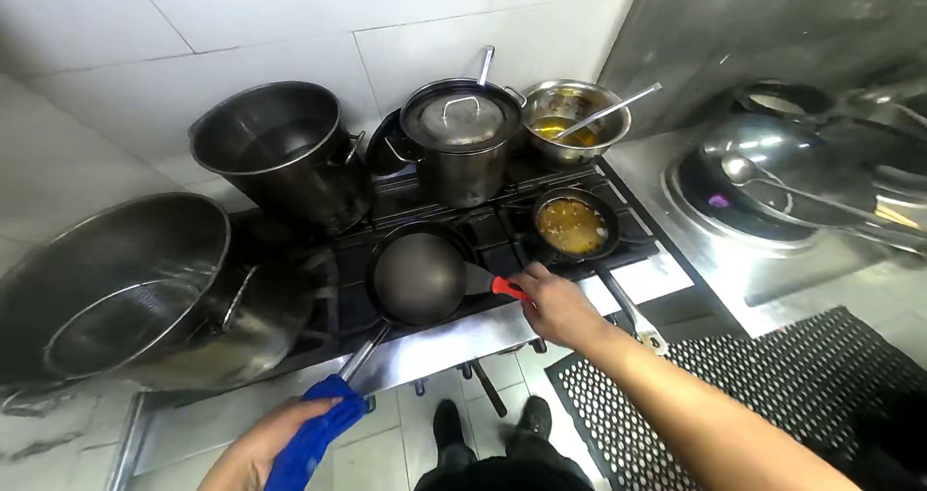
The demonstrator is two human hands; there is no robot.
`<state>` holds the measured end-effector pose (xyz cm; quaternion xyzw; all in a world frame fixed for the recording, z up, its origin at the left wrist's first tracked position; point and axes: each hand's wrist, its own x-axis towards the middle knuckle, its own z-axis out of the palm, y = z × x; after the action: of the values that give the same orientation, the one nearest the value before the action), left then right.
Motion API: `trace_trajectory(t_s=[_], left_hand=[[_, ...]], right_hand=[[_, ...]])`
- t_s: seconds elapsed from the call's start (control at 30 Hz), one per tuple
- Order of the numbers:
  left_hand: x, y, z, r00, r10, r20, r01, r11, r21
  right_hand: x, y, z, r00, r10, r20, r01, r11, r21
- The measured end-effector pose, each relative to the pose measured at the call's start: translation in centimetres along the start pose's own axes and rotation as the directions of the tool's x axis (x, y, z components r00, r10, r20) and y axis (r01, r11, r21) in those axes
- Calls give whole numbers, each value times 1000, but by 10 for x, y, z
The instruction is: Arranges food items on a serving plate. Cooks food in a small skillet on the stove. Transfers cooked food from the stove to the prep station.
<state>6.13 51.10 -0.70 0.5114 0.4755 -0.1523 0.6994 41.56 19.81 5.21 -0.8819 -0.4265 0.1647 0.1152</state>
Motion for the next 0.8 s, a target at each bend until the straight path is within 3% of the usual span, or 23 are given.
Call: trace_trajectory(t_s=[0.13,0.23,0.6,0.8], left_hand=[[2,9,-10,1000,-9,15,9,1000,27],[8,10,-20,998,-16,54,12,996,84],[11,23,-33,994,-48,97,28,980,197],[14,23,-37,993,-45,106,29,990,141]], right_hand=[[31,-22,-4,992,47,118,-27,985,-171],[40,-28,0,979,72,191,-38,984,-176],[45,-36,24,973,120,195,-95,986,-134],[45,-30,42,992,69,106,-69,998,1]])
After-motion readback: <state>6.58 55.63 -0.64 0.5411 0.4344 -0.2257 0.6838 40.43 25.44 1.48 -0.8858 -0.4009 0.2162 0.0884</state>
